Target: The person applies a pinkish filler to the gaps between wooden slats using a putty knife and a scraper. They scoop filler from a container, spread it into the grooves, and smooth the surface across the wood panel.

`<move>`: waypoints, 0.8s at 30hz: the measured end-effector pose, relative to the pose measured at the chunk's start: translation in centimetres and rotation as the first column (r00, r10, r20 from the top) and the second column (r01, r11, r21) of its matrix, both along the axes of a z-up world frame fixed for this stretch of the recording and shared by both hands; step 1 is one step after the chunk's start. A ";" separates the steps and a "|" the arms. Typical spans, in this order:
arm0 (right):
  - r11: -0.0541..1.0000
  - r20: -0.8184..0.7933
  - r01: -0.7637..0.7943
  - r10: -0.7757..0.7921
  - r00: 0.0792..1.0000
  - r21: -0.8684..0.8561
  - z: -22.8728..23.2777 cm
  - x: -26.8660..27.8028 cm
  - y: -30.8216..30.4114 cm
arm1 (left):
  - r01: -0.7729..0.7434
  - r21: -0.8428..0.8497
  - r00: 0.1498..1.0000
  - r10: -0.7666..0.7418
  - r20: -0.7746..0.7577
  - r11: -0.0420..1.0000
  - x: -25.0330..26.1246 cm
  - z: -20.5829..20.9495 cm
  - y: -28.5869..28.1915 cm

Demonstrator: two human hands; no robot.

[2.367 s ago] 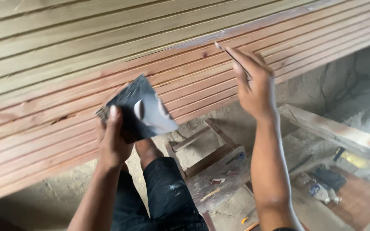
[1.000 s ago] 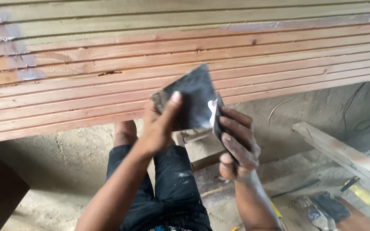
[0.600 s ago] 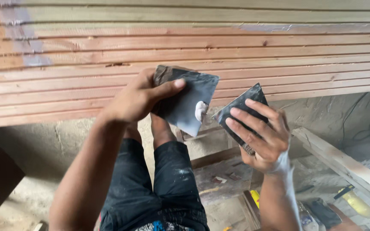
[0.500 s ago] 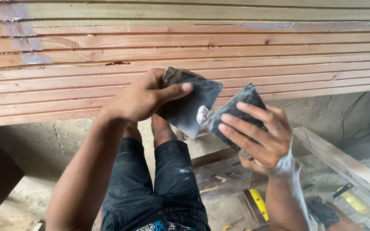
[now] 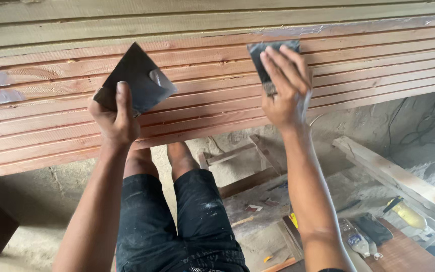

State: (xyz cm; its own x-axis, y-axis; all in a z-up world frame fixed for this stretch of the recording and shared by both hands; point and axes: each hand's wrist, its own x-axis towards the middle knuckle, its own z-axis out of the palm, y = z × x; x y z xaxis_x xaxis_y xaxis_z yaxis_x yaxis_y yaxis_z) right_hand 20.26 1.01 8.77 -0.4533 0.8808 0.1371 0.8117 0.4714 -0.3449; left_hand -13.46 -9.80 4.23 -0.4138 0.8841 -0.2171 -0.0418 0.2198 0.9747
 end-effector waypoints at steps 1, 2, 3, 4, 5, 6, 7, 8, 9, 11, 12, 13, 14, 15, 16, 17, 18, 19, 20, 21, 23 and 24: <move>1.000 0.008 0.012 -0.012 1.000 0.002 -0.7 0.1 0.3 | -0.012 -0.001 0.999 0.012 0.040 1.000 0.1 -0.7 -0.3; 1.000 0.021 0.021 -0.021 1.000 -0.004 -0.8 0.2 0.2 | -0.027 -0.010 0.996 0.028 0.083 1.000 0.3 -1.0 -0.9; 1.000 0.047 0.022 -0.022 0.999 -0.002 -0.5 0.1 0.1 | -0.006 -0.020 0.997 0.007 0.072 1.000 0.4 -1.0 -1.4; 1.000 0.069 0.021 -0.022 0.997 0.018 -0.1 -0.2 0.4 | 0.013 -0.013 0.998 -0.012 0.057 1.000 0.4 -1.1 -1.1; 0.999 0.091 0.019 -0.022 0.996 0.038 0.5 -0.6 0.7 | 0.032 -0.006 0.999 -0.032 0.041 0.999 0.4 -0.9 -1.0; 1.000 0.077 0.016 -0.018 0.997 0.026 0.9 -1.1 1.2 | 0.041 0.023 0.999 -0.041 0.007 0.999 0.2 -0.8 -0.2; 1.000 0.063 0.014 -0.015 0.998 0.015 1.4 -1.4 1.7 | 0.051 0.052 0.998 -0.049 -0.027 0.997 0.1 -0.7 0.4; 1.000 0.050 0.007 -0.006 0.999 -0.013 1.7 -1.8 1.8 | 0.057 0.064 0.997 -0.053 -0.060 0.996 0.1 -0.3 0.4; 1.000 0.043 0.010 -0.009 0.999 -0.022 1.9 -1.9 1.9 | 0.059 0.051 0.997 -0.057 -0.049 0.997 0.1 -0.2 0.3; 0.998 0.034 0.020 -0.018 0.999 -0.064 2.0 -1.8 1.4 | 0.068 0.004 0.997 -0.068 -0.020 0.998 0.2 0.4 -0.6; 0.998 0.041 0.017 -0.015 0.999 -0.052 1.9 -1.7 1.5 | 0.061 0.005 0.998 -0.061 -0.019 0.998 0.3 0.4 -0.5; 0.999 0.047 0.013 -0.011 0.999 -0.041 1.9 -1.5 1.6 | 0.054 0.006 0.998 -0.054 -0.017 0.999 0.4 0.4 -0.4; 1.000 0.050 0.007 -0.006 0.999 -0.022 1.7 -1.4 2.1 | 0.044 0.015 0.999 -0.044 -0.020 0.999 0.3 0.2 0.1; 1.000 0.045 0.001 0.000 0.999 -0.012 1.6 -1.4 2.4 | 0.063 0.016 0.997 -0.062 -0.048 0.998 0.2 0.1 0.6; 1.000 0.039 -0.010 0.010 0.999 -0.014 1.6 -1.5 2.5 | 0.078 0.005 0.994 -0.077 -0.077 0.997 0.2 0.2 0.5; 1.000 0.033 -0.021 0.021 0.999 -0.016 1.6 -1.6 2.4 | 0.092 -0.006 0.990 -0.092 -0.105 0.996 0.1 0.3 0.4; 1.000 0.047 -0.022 0.023 0.999 -0.017 1.7 -1.7 2.2 | 0.087 -0.009 0.993 -0.087 -0.084 0.996 0.1 0.5 0.1; 1.000 0.061 -0.024 0.025 0.998 -0.018 1.7 -1.9 1.9 | 0.081 -0.013 0.995 -0.082 -0.062 0.997 0.1 0.7 -0.2; 1.000 0.080 -0.017 0.018 0.997 -0.008 1.8 -2.0 1.8 | 0.083 -0.004 0.996 -0.083 -0.037 0.997 0.1 0.7 -0.1; 1.000 0.072 -0.018 0.019 0.997 -0.010 1.9 -2.1 1.7 | 0.084 -0.002 0.995 -0.084 -0.046 0.996 0.1 0.7 0.0; 1.000 0.056 -0.019 0.020 0.998 -0.006 1.6 -2.2 1.9 | 0.086 0.012 0.994 -0.085 -0.067 0.996 0.1 0.5 0.6; 1.000 0.074 -0.014 0.014 0.997 -0.003 1.4 -2.3 1.7 | 0.092 0.022 0.993 -0.090 -0.079 0.995 0.1 0.5 0.4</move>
State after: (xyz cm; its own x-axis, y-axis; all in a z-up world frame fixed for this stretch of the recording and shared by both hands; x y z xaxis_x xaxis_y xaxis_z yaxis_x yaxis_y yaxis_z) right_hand 17.98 2.71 10.19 -0.4741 0.8746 0.1011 0.8284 0.4820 -0.2854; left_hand -13.35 -9.37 4.70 -0.3457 0.9239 -0.1641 0.0534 0.1939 0.9796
